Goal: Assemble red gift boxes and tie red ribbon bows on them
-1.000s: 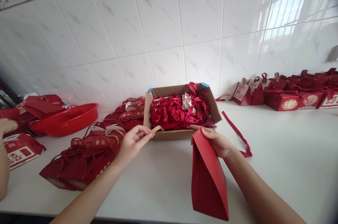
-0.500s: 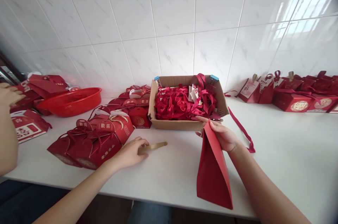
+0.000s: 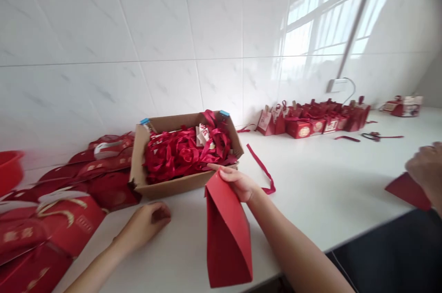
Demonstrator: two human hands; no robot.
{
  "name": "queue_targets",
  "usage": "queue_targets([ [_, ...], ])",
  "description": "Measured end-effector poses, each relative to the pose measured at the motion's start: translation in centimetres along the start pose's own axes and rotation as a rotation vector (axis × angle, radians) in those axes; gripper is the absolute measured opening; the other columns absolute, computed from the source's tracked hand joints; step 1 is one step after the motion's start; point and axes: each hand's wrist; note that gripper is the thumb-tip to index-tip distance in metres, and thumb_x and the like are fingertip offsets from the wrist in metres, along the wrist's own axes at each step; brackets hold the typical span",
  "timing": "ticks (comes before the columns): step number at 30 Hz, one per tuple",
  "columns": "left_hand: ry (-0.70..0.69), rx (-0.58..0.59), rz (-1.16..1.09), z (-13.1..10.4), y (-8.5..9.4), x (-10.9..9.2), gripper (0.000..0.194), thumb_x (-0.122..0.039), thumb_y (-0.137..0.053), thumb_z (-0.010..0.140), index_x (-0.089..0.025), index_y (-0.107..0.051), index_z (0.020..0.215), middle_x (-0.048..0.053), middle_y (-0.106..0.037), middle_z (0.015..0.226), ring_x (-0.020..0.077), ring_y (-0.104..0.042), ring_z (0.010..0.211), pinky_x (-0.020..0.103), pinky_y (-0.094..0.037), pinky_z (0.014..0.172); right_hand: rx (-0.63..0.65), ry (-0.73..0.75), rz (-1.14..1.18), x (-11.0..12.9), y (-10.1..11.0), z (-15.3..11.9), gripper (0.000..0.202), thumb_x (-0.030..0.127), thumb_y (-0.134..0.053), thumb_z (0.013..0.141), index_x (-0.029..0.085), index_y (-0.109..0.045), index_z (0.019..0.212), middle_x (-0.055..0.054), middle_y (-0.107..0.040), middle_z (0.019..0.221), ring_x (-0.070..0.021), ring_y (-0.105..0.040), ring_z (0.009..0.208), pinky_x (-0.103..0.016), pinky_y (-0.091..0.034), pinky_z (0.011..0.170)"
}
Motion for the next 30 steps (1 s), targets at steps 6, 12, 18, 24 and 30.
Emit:
queue_targets([
  [6, -0.005, 0.029, -0.081, 1.8, -0.2, -0.8, 0.018, -0.037, -0.061, 0.063, -0.019, -0.064, 0.061, 0.005, -0.067, 0.064, 0.0248, -0.060, 0.064, 0.031, -0.042, 0.058, -0.001, 0.065, 0.041, 0.0, 0.4, 0.3, 0.066, 0.029, -0.079, 0.064, 0.021, -0.054, 0.124, 0.001, -0.069, 0.080, -0.0132, -0.065, 0.073, -0.026, -0.047, 0.076],
  [12, -0.003, -0.103, -0.152, 3.5, 1.0, -2.2, 0.020, -0.041, -0.065, 0.058, -0.021, -0.064, 0.055, 0.002, -0.068, 0.059, 0.0229, -0.061, 0.061, 0.030, -0.045, 0.058, -0.108, 0.201, -0.017, 0.0, -0.3, 0.0, 0.053, 0.032, -0.079, 0.064, 0.021, -0.061, 0.113, 0.001, -0.067, 0.073, -0.0142, -0.063, 0.068, -0.028, -0.048, 0.071],
  [18, -0.032, -0.602, -0.291, 3.4, 3.9, -4.6, 0.028, -0.043, -0.059, 0.076, -0.019, -0.064, 0.088, 0.006, -0.071, 0.092, 0.0212, -0.065, 0.086, 0.031, -0.051, 0.077, -0.419, 0.527, 0.006, -0.4, -0.7, 0.0, 0.023, 0.041, -0.071, 0.073, 0.024, -0.060, 0.084, 0.003, -0.066, 0.083, -0.0151, -0.060, 0.077, -0.028, -0.049, 0.073],
  [24, -0.702, -0.660, -0.252, 0.4, 0.8, -8.4, 0.012, -0.017, -0.061, 0.082, -0.025, -0.071, 0.082, 0.002, -0.071, 0.084, 0.0154, -0.064, 0.078, 0.027, -0.054, 0.069, -0.668, 0.713, -0.439, -1.5, -2.0, -0.7, 0.022, 0.044, -0.066, 0.077, 0.024, -0.058, 0.083, -0.001, -0.063, 0.079, -0.0192, -0.058, 0.072, -0.031, -0.049, 0.062],
  [30, -0.893, -0.784, 0.029, -0.2, -1.5, -8.4, 0.023, -0.011, -0.067, 0.078, -0.031, -0.071, 0.089, -0.001, -0.060, 0.077, 0.0128, -0.053, 0.074, 0.028, -0.047, 0.067, -0.527, 0.869, -0.817, -3.5, -4.2, -1.6, 0.009, 0.029, -0.058, 0.086, 0.025, -0.062, 0.093, -0.004, -0.067, 0.095, -0.0214, -0.060, 0.096, -0.037, -0.047, 0.085],
])
Point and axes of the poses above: each hand's wrist, its own z-axis towards the middle knuckle, its own y-axis out of the back of the hand, x = y × z
